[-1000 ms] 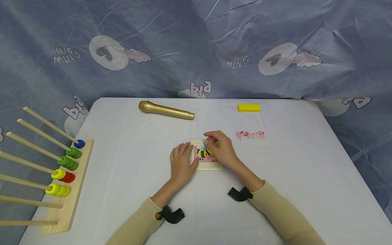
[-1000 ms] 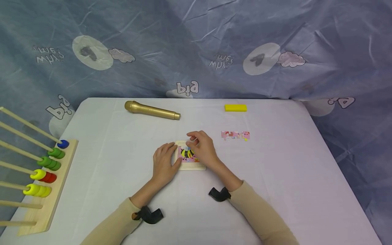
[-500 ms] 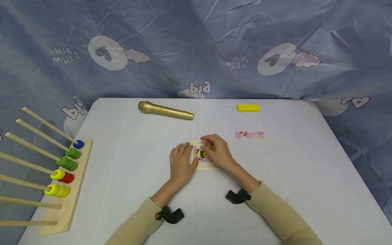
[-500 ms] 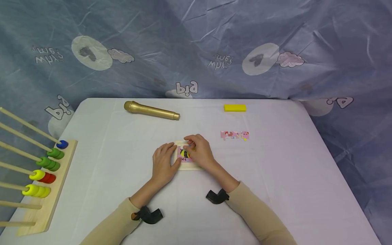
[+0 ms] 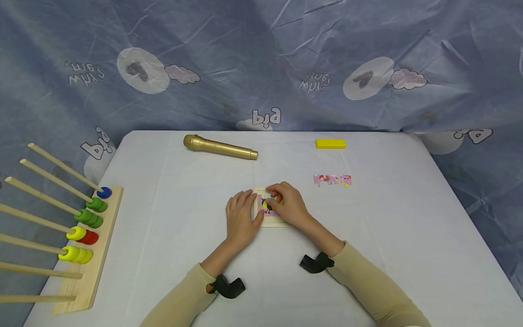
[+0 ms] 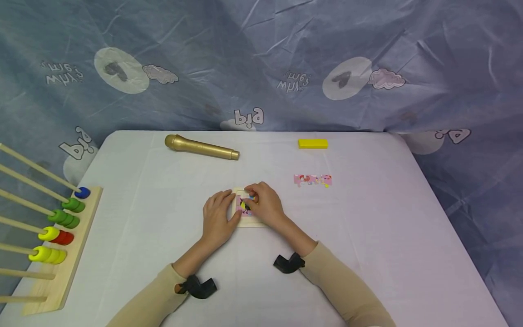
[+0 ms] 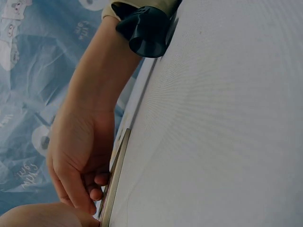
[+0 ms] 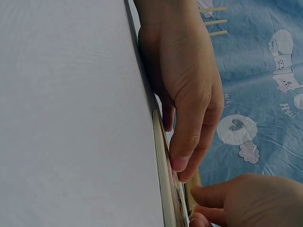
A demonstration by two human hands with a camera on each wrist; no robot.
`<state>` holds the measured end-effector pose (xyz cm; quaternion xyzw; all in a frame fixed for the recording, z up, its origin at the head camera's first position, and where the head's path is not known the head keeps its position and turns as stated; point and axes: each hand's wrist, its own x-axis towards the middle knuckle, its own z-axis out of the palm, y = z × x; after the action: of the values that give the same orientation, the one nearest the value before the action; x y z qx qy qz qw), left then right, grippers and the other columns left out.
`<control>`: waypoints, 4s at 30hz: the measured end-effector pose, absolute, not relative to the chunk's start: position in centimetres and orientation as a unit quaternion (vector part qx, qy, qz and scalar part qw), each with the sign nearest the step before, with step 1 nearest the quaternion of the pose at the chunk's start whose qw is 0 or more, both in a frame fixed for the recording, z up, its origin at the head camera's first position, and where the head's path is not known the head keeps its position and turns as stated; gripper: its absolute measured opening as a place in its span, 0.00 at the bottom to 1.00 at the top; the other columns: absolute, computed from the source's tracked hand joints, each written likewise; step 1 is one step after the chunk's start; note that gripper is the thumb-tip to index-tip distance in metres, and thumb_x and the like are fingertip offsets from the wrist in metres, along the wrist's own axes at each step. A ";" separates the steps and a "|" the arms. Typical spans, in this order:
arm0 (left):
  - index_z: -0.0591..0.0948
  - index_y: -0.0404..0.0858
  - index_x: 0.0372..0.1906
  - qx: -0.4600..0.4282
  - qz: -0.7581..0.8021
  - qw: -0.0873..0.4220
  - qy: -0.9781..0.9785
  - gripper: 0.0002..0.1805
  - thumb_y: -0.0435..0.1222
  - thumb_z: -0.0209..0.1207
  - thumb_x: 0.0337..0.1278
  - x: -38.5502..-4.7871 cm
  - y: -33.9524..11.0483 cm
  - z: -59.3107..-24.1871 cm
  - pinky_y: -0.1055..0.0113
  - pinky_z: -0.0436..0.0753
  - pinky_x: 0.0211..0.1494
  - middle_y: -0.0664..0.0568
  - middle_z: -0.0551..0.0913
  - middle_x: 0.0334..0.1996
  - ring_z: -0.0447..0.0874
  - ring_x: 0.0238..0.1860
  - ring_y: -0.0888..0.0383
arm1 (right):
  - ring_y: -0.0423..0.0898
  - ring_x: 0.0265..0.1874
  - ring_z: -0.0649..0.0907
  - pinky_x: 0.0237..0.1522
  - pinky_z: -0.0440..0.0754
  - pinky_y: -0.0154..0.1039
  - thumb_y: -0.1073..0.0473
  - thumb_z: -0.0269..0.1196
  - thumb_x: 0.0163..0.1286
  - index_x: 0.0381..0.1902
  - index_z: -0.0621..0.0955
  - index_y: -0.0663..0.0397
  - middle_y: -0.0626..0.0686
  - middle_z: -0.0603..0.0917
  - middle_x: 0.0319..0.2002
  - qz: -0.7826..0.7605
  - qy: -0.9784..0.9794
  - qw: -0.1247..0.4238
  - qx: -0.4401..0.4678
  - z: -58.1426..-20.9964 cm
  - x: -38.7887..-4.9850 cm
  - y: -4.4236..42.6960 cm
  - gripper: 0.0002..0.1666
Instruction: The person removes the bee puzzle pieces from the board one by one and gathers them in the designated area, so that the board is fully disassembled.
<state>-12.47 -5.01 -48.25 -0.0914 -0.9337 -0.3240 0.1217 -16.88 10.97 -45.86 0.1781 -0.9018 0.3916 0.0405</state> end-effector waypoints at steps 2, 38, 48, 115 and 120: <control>0.77 0.33 0.59 -0.090 -0.324 0.118 -0.934 0.26 0.40 0.63 0.56 -12.5 -5.0 -48.3 0.43 0.55 0.72 0.43 0.74 0.64 0.64 0.68 0.44 | 0.41 0.25 0.73 0.29 0.69 0.33 0.62 0.70 0.59 0.45 0.84 0.61 0.54 0.80 0.31 0.374 -0.909 0.039 0.177 -45.9 -16.9 10.9 0.16; 0.79 0.37 0.60 -0.127 -0.319 0.121 -0.932 0.26 0.42 0.64 0.56 -12.8 -6.5 -48.8 0.45 0.60 0.69 0.45 0.76 0.64 0.66 0.68 0.46 | 0.41 0.26 0.73 0.29 0.69 0.34 0.62 0.71 0.57 0.40 0.82 0.54 0.51 0.78 0.31 0.336 -0.923 0.038 0.181 -46.2 -16.9 10.6 0.13; 0.80 0.37 0.59 -0.125 -0.317 0.122 -0.932 0.26 0.42 0.65 0.55 -12.9 -6.3 -48.8 0.46 0.60 0.69 0.46 0.77 0.64 0.67 0.67 0.46 | 0.42 0.26 0.76 0.31 0.70 0.34 0.65 0.66 0.63 0.38 0.77 0.52 0.50 0.81 0.30 0.406 -0.900 0.010 0.162 -46.0 -16.9 11.0 0.09; 0.79 0.36 0.60 -0.112 -0.324 0.113 -0.932 0.26 0.41 0.65 0.55 -12.9 -6.2 -48.5 0.44 0.58 0.70 0.45 0.75 0.65 0.66 0.68 0.46 | 0.49 0.28 0.78 0.34 0.71 0.38 0.68 0.64 0.60 0.31 0.83 0.64 0.59 0.81 0.27 0.322 -0.939 0.122 0.022 -45.8 -18.4 23.2 0.03; 0.80 0.36 0.59 -0.113 -0.325 0.114 -0.932 0.26 0.41 0.65 0.55 -12.8 -6.3 -48.5 0.44 0.59 0.69 0.44 0.76 0.64 0.66 0.68 0.45 | 0.49 0.27 0.77 0.34 0.70 0.39 0.68 0.64 0.59 0.31 0.83 0.65 0.59 0.81 0.27 0.322 -0.939 0.120 0.026 -46.0 -18.4 23.2 0.03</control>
<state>-12.76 -6.26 -48.50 -0.1132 -0.9322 -0.3245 0.1136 -18.37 23.17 -45.96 0.0258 -0.9388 0.3216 0.1203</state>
